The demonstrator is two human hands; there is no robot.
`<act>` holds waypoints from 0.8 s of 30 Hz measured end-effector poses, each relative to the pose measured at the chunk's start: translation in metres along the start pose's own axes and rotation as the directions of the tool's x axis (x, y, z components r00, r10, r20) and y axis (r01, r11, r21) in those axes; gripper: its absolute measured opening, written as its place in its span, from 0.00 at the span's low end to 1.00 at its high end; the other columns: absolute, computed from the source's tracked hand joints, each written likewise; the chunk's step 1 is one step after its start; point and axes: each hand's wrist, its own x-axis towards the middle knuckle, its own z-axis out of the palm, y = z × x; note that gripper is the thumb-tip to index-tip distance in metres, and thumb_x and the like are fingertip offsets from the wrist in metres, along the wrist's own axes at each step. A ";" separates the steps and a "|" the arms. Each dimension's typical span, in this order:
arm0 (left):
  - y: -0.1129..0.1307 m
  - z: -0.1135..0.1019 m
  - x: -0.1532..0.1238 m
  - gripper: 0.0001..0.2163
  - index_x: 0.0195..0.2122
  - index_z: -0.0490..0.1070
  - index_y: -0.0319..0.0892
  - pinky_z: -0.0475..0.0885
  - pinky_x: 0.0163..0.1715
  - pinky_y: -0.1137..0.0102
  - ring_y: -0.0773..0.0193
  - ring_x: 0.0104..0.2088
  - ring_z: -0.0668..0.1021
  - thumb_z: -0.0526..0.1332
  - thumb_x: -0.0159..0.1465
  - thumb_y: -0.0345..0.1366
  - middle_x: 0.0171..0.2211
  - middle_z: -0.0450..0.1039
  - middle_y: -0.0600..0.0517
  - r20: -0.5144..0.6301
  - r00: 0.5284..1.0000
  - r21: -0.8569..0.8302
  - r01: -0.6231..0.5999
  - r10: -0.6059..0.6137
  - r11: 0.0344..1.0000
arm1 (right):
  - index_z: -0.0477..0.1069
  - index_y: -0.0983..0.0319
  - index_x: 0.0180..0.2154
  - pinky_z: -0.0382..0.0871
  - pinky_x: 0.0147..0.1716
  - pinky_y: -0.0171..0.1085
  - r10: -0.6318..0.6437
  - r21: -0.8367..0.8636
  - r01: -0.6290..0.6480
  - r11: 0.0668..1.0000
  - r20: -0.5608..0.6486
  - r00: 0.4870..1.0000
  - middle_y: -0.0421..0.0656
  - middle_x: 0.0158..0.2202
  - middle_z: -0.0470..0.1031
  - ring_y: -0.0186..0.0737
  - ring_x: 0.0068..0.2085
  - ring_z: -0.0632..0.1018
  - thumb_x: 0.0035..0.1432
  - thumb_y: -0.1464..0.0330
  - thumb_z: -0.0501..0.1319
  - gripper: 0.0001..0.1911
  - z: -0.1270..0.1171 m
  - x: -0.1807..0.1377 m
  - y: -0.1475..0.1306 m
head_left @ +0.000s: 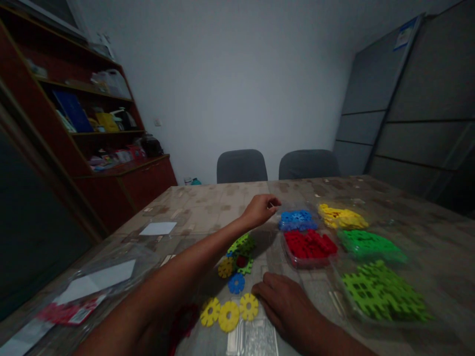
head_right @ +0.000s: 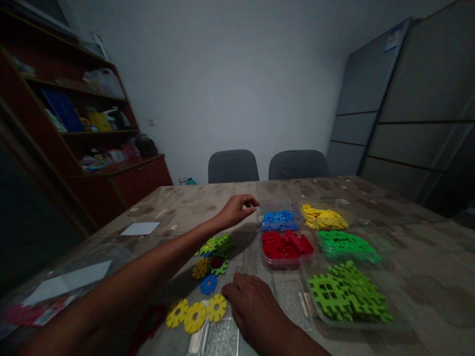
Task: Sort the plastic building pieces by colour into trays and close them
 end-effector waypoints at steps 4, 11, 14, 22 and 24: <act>-0.019 -0.028 -0.044 0.09 0.42 0.76 0.38 0.72 0.46 0.66 0.60 0.42 0.78 0.59 0.63 0.28 0.43 0.79 0.46 0.048 0.999 0.024 0.016 -0.018 1.000 | 0.72 0.58 0.46 0.65 0.42 0.38 -0.008 0.016 0.008 1.000 -0.012 1.000 0.45 0.41 0.74 0.42 0.42 0.74 0.62 0.76 0.54 0.14 0.002 0.000 0.001; -0.061 -0.061 -0.114 0.12 0.44 0.75 0.39 0.72 0.43 0.68 0.58 0.42 0.78 0.65 0.58 0.35 0.43 0.78 0.47 0.239 0.967 0.072 0.067 -0.082 0.995 | 0.72 0.58 0.46 0.65 0.41 0.39 0.007 0.001 -0.007 1.000 0.007 1.000 0.44 0.40 0.73 0.43 0.42 0.75 0.61 0.76 0.53 0.15 0.002 0.000 0.001; -0.068 -0.063 -0.132 0.12 0.40 0.76 0.39 0.69 0.46 0.66 0.57 0.43 0.76 0.67 0.57 0.39 0.41 0.77 0.48 0.268 0.960 0.088 0.065 -0.086 0.994 | 0.71 0.58 0.47 0.66 0.42 0.39 -0.007 0.003 0.007 1.000 -0.004 1.000 0.45 0.40 0.73 0.43 0.43 0.75 0.61 0.77 0.53 0.16 0.002 -0.001 0.002; -0.072 -0.071 -0.153 0.10 0.43 0.73 0.40 0.70 0.42 0.67 0.59 0.39 0.74 0.58 0.65 0.38 0.40 0.75 0.48 0.247 0.955 0.092 0.144 -0.163 0.985 | 0.71 0.59 0.47 0.66 0.39 0.39 -0.036 -0.004 0.036 0.999 -0.027 0.999 0.45 0.39 0.73 0.43 0.40 0.75 0.63 0.76 0.52 0.15 0.003 -0.003 0.004; -0.073 -0.076 -0.156 0.11 0.45 0.73 0.40 0.70 0.41 0.68 0.59 0.39 0.74 0.58 0.64 0.38 0.40 0.74 0.48 0.279 0.944 0.091 0.156 -0.175 0.984 | 0.71 0.58 0.48 0.66 0.39 0.39 -0.039 -0.003 0.039 0.999 -0.027 0.999 0.45 0.39 0.73 0.43 0.40 0.75 0.63 0.76 0.52 0.16 0.004 -0.003 0.005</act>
